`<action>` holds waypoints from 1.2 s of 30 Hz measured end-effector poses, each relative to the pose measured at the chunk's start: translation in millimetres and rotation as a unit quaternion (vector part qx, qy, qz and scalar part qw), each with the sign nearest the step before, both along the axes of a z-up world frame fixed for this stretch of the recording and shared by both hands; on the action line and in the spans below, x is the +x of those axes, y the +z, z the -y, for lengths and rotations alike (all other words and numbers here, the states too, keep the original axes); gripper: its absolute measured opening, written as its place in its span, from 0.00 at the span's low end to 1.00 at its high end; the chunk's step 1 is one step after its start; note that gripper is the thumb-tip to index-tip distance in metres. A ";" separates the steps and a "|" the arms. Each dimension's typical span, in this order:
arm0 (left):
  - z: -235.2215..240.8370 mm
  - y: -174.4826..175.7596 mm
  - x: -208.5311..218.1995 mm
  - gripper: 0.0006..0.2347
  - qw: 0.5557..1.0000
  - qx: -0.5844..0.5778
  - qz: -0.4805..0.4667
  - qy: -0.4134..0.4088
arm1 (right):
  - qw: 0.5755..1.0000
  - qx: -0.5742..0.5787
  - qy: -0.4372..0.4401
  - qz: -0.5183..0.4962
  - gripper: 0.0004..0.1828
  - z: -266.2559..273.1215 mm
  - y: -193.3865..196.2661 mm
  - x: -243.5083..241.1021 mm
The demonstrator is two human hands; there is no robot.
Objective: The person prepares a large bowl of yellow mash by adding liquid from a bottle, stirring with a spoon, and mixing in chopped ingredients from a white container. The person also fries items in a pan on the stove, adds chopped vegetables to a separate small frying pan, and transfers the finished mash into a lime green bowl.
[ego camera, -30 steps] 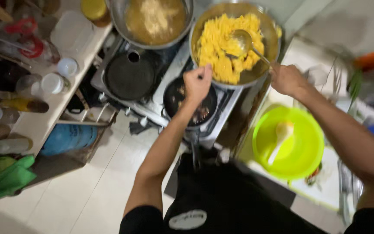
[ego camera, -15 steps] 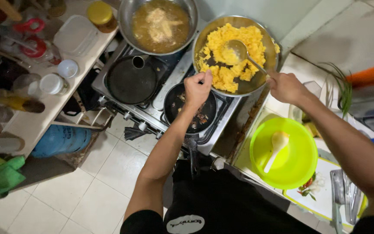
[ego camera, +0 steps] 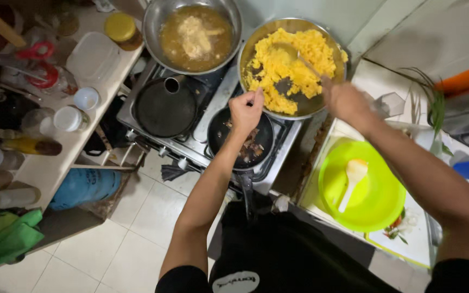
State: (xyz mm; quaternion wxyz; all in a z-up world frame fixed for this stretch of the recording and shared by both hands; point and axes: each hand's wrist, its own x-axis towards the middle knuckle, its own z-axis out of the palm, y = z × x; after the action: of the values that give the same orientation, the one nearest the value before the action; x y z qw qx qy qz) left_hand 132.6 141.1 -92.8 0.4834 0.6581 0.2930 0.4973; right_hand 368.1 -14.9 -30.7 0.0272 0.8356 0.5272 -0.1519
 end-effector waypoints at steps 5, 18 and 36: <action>-19.7 -9.0 -7.9 0.15 0.996 0.005 -0.001 -0.085 | 0.995 -0.068 0.055 -0.040 0.31 20.8 -0.4 12.7; -26.9 -11.4 -0.2 0.18 0.992 -0.065 0.011 -0.107 | 0.993 -0.046 0.104 -0.017 0.43 -2.6 23.2 13.4; -19.5 1.2 -2.4 0.16 0.997 -0.036 -0.003 -0.072 | 0.995 -0.003 -0.015 0.095 0.19 -26.0 22.7 76.7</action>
State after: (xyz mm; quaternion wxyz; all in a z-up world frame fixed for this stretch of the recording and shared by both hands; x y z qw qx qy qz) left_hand 130.2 160.6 -91.6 0.5403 0.6616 0.2638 0.4480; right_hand 444.7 11.1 -8.0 0.0771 0.8541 0.5089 -0.0739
